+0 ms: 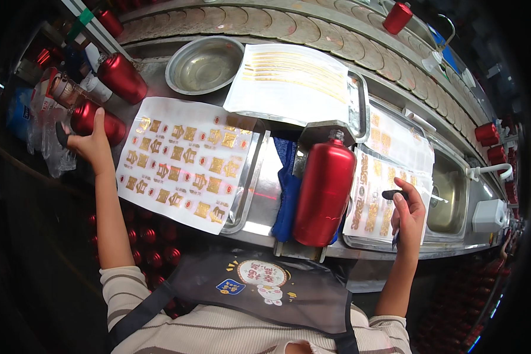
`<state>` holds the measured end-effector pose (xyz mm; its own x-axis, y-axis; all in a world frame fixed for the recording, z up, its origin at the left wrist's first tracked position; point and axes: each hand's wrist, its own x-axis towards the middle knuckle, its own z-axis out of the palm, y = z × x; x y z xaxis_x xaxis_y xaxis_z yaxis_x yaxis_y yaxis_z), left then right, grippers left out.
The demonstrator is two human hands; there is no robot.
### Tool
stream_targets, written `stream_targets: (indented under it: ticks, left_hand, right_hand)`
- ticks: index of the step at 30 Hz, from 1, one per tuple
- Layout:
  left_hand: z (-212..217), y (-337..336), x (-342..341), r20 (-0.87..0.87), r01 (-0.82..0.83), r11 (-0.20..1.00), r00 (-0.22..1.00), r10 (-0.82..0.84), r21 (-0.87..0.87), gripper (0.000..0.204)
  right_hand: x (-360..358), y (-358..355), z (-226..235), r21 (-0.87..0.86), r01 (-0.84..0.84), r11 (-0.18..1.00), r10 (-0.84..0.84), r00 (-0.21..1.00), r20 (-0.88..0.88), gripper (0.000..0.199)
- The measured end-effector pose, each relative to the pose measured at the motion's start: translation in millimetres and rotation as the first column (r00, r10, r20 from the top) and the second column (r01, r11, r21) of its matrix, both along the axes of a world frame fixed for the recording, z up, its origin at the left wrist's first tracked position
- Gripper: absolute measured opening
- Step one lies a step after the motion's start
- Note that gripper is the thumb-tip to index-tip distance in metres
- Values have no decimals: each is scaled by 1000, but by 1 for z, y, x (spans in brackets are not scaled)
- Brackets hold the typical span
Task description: The person applies adhesive labels to red cylindrical containers. They pick up a container, place it on a stand, peel a label from a sheet, and press it onto the container surface. The process is repeated for multiple containers.
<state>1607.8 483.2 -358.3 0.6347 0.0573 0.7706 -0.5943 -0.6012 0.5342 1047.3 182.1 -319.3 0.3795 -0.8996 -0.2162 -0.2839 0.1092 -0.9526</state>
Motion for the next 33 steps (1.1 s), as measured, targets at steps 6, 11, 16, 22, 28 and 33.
stream_targets:
  ticks: [6, 11, 16, 22, 28, 33]
  left_hand:
    - [22, -183, -85, -538, 684, 729, 605, -586, -26, 31]
    - [-27, -304, -40, -541, 531, 762, 790, -288, 370, 72]
    - [-36, -325, -11, -645, 612, 628, 732, -219, 481, 85]
    - [-47, -330, 11, -744, 714, 633, 590, -313, 300, 61]
    - [-52, -325, 24, -791, 736, 663, 483, -375, 136, 41]
    - [-39, -329, 15, -424, 556, 523, 831, -359, 647, 53]
  right_hand:
    - [29, 6, 9, 23, -66, 998, 66, 998, 0, 37]
    - [20, 16, 9, -16, -76, 997, 76, 997, 20, 40]
    - [-42, 16, 19, -31, 231, 972, -232, 971, -51, 37]
    - [-92, 1, 22, -155, 413, 898, -424, 905, -43, 35]
    - [-81, -9, 19, -150, 399, 905, -401, 916, 21, 35]
    - [-60, -20, 29, -155, 276, 949, -274, 961, 34, 36]
